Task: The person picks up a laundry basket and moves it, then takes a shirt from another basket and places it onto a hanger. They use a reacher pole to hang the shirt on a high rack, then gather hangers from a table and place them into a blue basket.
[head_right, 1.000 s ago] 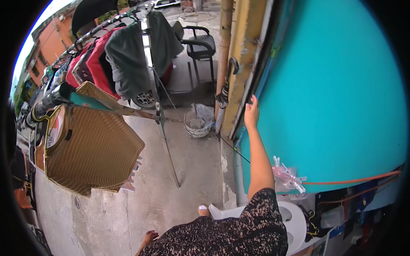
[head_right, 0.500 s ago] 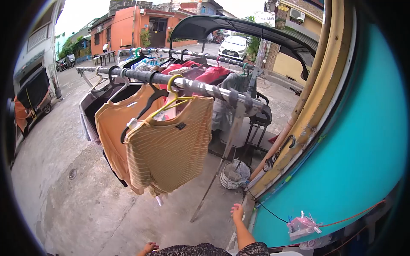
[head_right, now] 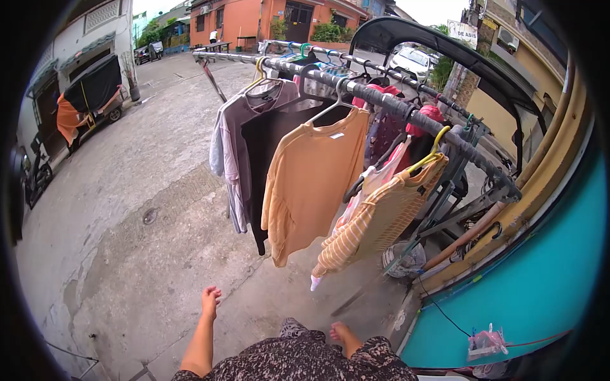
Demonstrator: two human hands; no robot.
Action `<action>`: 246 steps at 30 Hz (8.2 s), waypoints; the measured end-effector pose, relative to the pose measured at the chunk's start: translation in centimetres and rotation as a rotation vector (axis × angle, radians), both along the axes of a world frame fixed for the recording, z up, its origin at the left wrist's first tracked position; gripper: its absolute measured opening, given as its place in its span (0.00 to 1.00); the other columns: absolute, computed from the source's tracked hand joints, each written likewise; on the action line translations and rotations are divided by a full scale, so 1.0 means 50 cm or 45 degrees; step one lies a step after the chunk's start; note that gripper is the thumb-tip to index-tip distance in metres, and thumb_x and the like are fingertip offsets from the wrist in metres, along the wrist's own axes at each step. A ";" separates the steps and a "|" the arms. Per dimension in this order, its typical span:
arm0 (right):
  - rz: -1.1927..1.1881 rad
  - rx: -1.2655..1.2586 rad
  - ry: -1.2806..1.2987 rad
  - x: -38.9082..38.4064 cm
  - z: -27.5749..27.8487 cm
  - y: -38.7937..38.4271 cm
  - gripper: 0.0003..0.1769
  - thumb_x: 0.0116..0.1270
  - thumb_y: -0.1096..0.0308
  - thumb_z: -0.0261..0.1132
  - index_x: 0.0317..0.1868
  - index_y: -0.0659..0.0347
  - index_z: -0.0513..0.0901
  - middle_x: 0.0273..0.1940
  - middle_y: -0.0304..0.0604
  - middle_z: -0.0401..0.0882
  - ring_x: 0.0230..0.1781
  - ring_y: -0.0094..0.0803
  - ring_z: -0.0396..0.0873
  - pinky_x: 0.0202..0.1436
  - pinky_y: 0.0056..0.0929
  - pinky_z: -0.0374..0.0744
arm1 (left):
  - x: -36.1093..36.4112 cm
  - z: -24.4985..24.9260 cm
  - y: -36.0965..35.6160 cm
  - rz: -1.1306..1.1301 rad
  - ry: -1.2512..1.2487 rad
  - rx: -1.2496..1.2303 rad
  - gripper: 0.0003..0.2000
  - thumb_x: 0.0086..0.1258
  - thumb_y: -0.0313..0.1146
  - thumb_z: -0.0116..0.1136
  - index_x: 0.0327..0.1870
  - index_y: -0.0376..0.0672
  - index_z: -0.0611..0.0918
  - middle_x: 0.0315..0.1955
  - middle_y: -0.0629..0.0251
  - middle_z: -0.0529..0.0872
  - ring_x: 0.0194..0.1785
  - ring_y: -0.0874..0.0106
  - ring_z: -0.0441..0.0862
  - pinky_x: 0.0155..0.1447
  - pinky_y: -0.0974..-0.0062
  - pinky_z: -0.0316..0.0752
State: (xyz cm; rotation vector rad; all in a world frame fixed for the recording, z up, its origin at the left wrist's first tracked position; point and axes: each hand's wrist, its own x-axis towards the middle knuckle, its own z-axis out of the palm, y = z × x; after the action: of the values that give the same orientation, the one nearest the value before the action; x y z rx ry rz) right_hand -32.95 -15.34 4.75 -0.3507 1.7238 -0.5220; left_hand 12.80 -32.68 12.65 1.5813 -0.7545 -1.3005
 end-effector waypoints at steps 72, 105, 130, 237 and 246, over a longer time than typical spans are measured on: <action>-0.566 -2.152 0.179 0.656 1.024 -1.343 0.29 0.50 0.79 0.50 0.56 0.70 0.59 0.35 0.42 0.71 0.26 0.21 0.70 0.28 0.16 0.71 | 0.170 0.849 -1.570 -0.298 -0.758 -1.457 0.18 0.59 0.30 0.53 0.50 0.34 0.72 0.36 0.60 0.76 0.41 0.72 0.75 0.45 0.77 0.69; -0.275 -0.594 2.243 0.483 1.027 -0.951 0.21 0.60 0.69 0.54 0.55 0.62 0.68 0.54 0.49 0.70 0.55 0.44 0.68 0.57 0.35 0.64 | -0.004 0.459 -1.326 -0.995 0.415 -0.867 0.21 0.71 0.48 0.34 0.55 0.42 0.67 0.46 0.63 0.72 0.49 0.76 0.68 0.54 0.79 0.63; -0.131 -1.550 1.054 0.576 1.081 -1.110 0.27 0.48 0.77 0.45 0.53 0.68 0.70 0.52 0.39 0.68 0.53 0.21 0.64 0.46 0.14 0.62 | 0.002 0.408 -1.175 -1.229 0.446 -0.571 0.25 0.70 0.51 0.33 0.55 0.38 0.69 0.51 0.60 0.70 0.57 0.71 0.65 0.60 0.75 0.59; -0.830 -0.937 3.029 0.406 0.821 -0.554 0.13 0.54 0.78 0.55 0.41 0.60 0.74 0.47 0.46 0.71 0.47 0.42 0.70 0.49 0.37 0.68 | -0.261 0.081 -0.967 -1.337 -0.196 -0.454 0.17 0.64 0.32 0.46 0.51 0.30 0.70 0.48 0.54 0.73 0.50 0.63 0.71 0.54 0.70 0.64; -1.599 -0.343 1.393 0.790 0.074 -0.136 0.08 0.58 0.78 0.50 0.35 0.62 0.76 0.28 0.39 0.75 0.28 0.31 0.75 0.32 0.27 0.74 | -0.180 -0.109 -0.705 -0.943 -0.081 1.409 0.46 0.52 0.67 0.45 0.67 0.54 0.44 0.65 0.52 0.45 0.67 0.49 0.42 0.57 0.34 0.49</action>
State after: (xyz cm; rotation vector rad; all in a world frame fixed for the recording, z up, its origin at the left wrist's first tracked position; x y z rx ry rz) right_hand 6.53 -22.15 8.45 0.4434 2.8496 -1.6931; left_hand 3.79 -67.94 7.19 2.2854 -0.7150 -2.4957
